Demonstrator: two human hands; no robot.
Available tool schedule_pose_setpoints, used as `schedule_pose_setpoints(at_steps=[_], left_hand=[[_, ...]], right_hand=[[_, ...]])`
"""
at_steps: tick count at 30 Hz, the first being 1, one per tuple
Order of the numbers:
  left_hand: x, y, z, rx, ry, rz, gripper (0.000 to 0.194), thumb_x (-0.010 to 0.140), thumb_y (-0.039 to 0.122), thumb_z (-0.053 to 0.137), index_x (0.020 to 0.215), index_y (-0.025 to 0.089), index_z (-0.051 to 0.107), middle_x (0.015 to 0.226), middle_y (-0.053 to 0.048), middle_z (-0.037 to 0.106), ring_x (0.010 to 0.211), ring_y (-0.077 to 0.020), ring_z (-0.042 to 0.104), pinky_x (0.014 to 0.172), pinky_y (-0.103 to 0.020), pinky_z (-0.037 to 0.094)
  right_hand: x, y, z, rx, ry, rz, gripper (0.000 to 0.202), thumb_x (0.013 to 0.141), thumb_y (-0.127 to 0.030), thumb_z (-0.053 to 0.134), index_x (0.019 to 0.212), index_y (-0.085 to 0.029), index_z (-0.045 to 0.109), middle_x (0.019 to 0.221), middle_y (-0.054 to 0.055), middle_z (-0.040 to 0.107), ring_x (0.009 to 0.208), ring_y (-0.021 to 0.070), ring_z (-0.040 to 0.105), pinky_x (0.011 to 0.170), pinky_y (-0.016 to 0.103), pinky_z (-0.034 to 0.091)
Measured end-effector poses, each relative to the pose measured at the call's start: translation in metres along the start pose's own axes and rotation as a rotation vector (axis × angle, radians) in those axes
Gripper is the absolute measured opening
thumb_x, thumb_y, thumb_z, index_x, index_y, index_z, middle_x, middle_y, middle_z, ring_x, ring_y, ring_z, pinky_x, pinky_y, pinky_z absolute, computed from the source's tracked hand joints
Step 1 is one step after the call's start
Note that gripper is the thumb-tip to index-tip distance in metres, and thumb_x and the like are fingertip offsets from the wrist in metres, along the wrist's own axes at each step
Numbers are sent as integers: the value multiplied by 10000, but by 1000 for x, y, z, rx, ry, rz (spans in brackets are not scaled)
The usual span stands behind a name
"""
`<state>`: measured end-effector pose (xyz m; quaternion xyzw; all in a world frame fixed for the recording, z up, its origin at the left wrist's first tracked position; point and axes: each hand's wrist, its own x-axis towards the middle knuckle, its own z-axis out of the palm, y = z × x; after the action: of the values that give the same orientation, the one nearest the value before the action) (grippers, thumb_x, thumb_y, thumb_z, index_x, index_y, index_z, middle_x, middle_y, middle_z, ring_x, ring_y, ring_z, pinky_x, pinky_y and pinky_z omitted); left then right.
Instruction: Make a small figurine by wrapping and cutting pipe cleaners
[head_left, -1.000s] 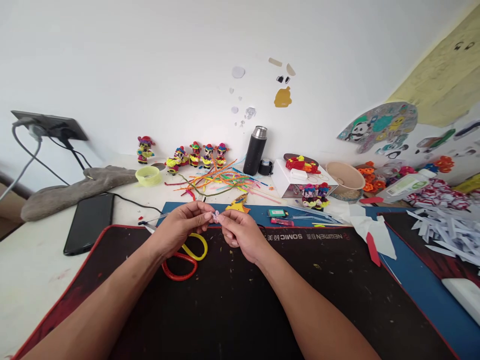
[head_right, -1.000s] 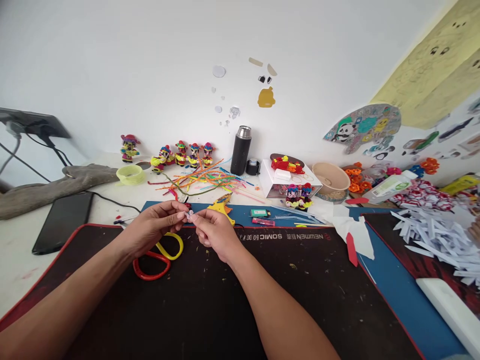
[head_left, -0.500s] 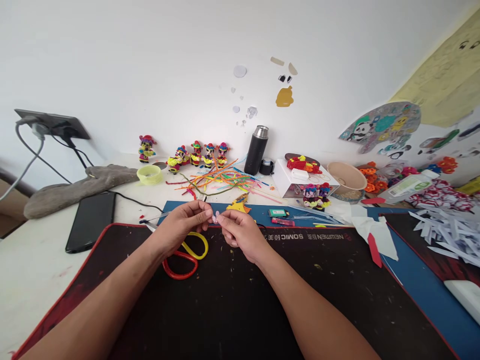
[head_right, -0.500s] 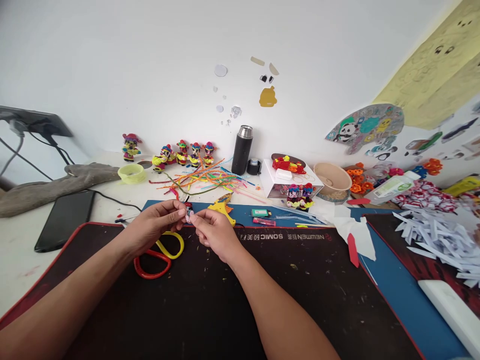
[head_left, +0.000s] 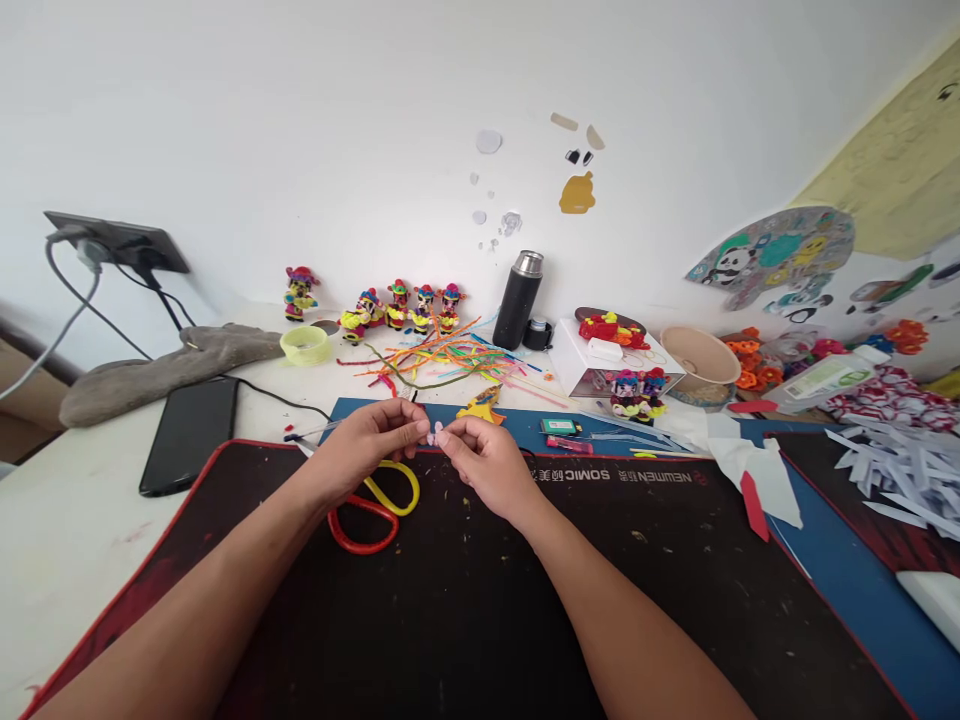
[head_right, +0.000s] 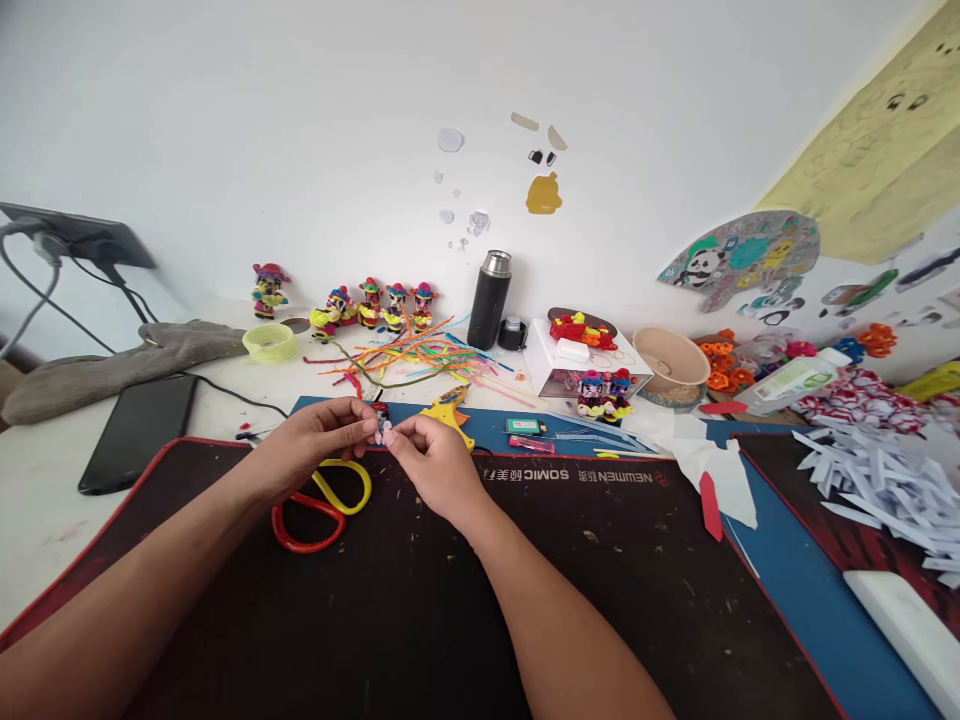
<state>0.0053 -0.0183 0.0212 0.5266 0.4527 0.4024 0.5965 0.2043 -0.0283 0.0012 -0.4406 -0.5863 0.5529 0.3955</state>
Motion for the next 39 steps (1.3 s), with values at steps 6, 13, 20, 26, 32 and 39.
schedule_pose_setpoints(at_steps=[6, 13, 20, 26, 32, 39], left_hand=[[0, 0, 0, -2, -18, -8, 466, 699, 590, 907, 835, 184, 723, 745, 12, 656, 665, -134, 548, 648, -260, 439], [1, -2, -1, -36, -36, -40, 475, 710, 611, 893, 817, 180, 724, 764, -11, 680, 655, -134, 563, 645, -261, 445], [2, -3, -2, -37, -24, -50, 476, 695, 608, 899, 809, 182, 722, 720, 1, 657, 643, -135, 554, 631, -256, 435], [1, -2, 0, -24, -50, -41, 469, 709, 602, 893, 832, 183, 723, 724, 15, 652, 637, -129, 541, 626, -255, 428], [1, -1, 0, -11, -62, -39, 433, 685, 553, 912, 816, 185, 725, 715, 17, 661, 631, -127, 533, 612, -251, 417], [1, -1, -1, 39, -68, -20, 393, 704, 533, 885, 811, 189, 730, 710, 10, 655, 634, -140, 536, 604, -257, 414]], right_hand=[[-2, -4, 0, -97, -6, -32, 305, 936, -491, 684, 912, -187, 698, 636, -41, 528, 546, 114, 440, 516, 249, 331], [-2, -4, -3, -166, 17, -77, 271, 939, -456, 671, 895, -189, 690, 669, -25, 572, 581, 123, 469, 547, 260, 339], [-1, -4, -3, -176, 15, -84, 272, 940, -454, 660, 894, -187, 685, 670, -27, 574, 576, 118, 452, 541, 251, 331], [-1, -1, -2, -175, -14, -90, 275, 951, -457, 655, 894, -190, 690, 709, -9, 632, 586, 123, 476, 544, 255, 330], [-2, 1, -2, -206, -26, -109, 270, 974, -454, 637, 920, -197, 699, 746, 6, 654, 642, 145, 531, 574, 267, 364], [-3, 0, -2, -220, -34, -88, 267, 973, -459, 652, 920, -201, 700, 786, 18, 674, 668, 156, 549, 590, 277, 385]])
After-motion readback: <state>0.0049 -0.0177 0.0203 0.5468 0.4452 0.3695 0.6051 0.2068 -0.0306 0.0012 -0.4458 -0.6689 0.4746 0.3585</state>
